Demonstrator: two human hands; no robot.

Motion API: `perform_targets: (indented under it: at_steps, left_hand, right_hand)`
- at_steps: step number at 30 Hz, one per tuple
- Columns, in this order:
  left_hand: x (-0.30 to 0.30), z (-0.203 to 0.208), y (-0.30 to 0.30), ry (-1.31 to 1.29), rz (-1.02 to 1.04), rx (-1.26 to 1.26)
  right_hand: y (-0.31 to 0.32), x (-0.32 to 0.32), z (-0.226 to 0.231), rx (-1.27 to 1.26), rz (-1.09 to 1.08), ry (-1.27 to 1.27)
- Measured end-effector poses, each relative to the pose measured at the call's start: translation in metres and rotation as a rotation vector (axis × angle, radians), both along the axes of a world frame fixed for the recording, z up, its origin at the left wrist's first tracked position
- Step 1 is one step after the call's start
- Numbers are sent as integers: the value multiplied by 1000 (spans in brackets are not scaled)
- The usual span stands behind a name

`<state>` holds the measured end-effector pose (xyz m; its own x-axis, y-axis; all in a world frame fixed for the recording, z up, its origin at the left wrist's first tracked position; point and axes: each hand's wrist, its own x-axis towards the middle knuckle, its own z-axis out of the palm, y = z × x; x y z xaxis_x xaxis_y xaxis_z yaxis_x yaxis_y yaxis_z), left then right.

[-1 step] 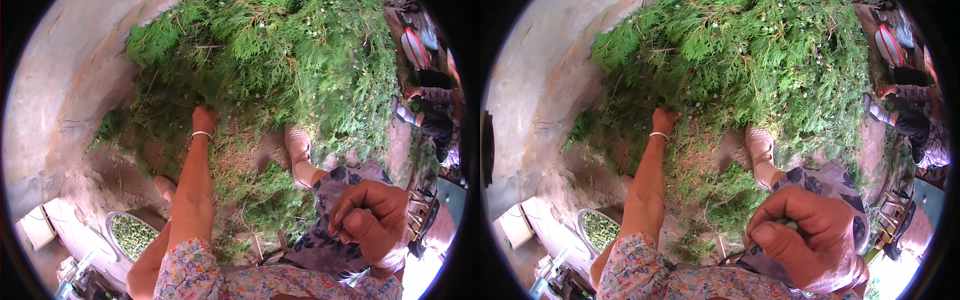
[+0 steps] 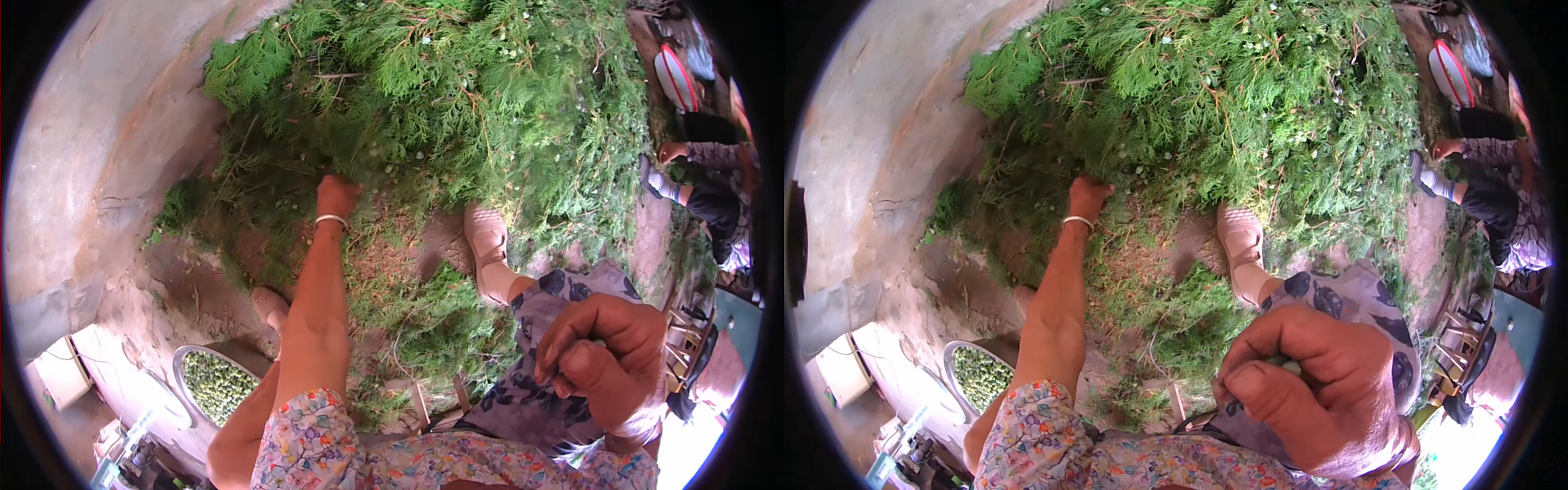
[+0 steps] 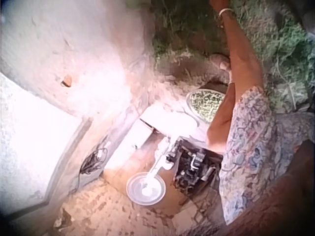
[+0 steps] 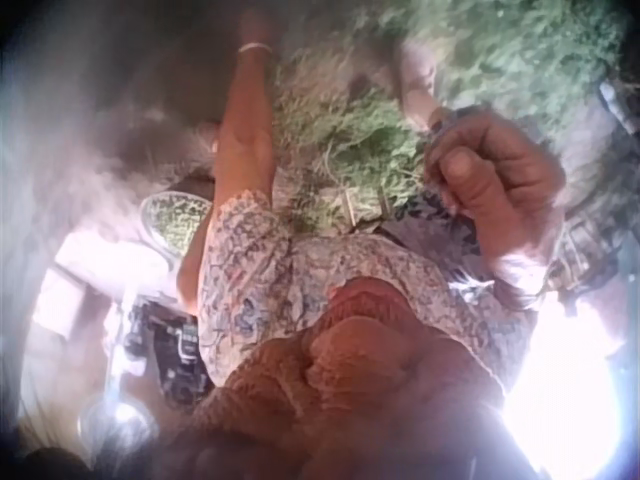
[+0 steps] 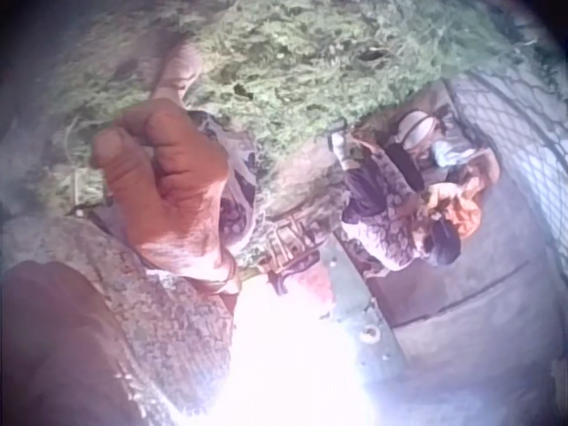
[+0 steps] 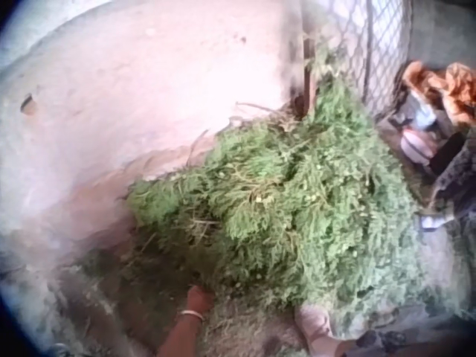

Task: The person picks up branches from a pile by hand, plucks small green berries from them, and drops the berries into a metal bowl.

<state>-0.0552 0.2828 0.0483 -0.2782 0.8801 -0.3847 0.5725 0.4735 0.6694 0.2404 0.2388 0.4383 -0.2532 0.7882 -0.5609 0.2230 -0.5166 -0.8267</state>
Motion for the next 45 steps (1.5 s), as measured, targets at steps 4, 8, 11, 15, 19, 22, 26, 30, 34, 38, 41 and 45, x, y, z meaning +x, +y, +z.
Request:
perform_targets:
  at_steps: [4, 8, 11, 15, 19, 22, 26, 30, 34, 38, 41, 45]
  left_hand:
    - [63, 9, 1, 294, 169, 26]
    - [68, 20, -32, 299, 52, 78]
    - [69, 55, -56, 212, 133, 99]
    - [52, 26, -139, 117, 193, 109]
    - [66, 65, -174, -115, 362, 145]
    - [68, 111, -165, -213, 390, 235]
    - [63, 205, -154, -426, 457, 152]
    - [81, 295, -154, -607, 491, 176]
    - [97, 350, -175, -740, 431, 230]
    - [114, 379, -186, -857, 325, 150]
    - [123, 385, -193, -905, 255, 75]
    - [134, 380, -198, -896, 192, 83]
  right_hand:
    - [8, 6, 18, -25, 73, -81]
    - [6, 11, 15, -12, 136, -90]
    - [6, 15, 14, 20, 129, -49]
    - [2, 9, 12, 57, 128, 30]
    - [-2, 9, 11, 82, 83, 90]
    - [0, 6, 18, -4, 77, 157]
    - [-4, -14, 1, 25, 35, 203]
    - [-9, -23, -11, 91, 128, 259]
    - [-12, -31, -14, 76, 239, 294]
    - [-13, -35, -16, -13, 290, 342]
    - [-16, -40, -12, -56, 255, 395]
    - [-19, -42, -10, -69, 200, 457]
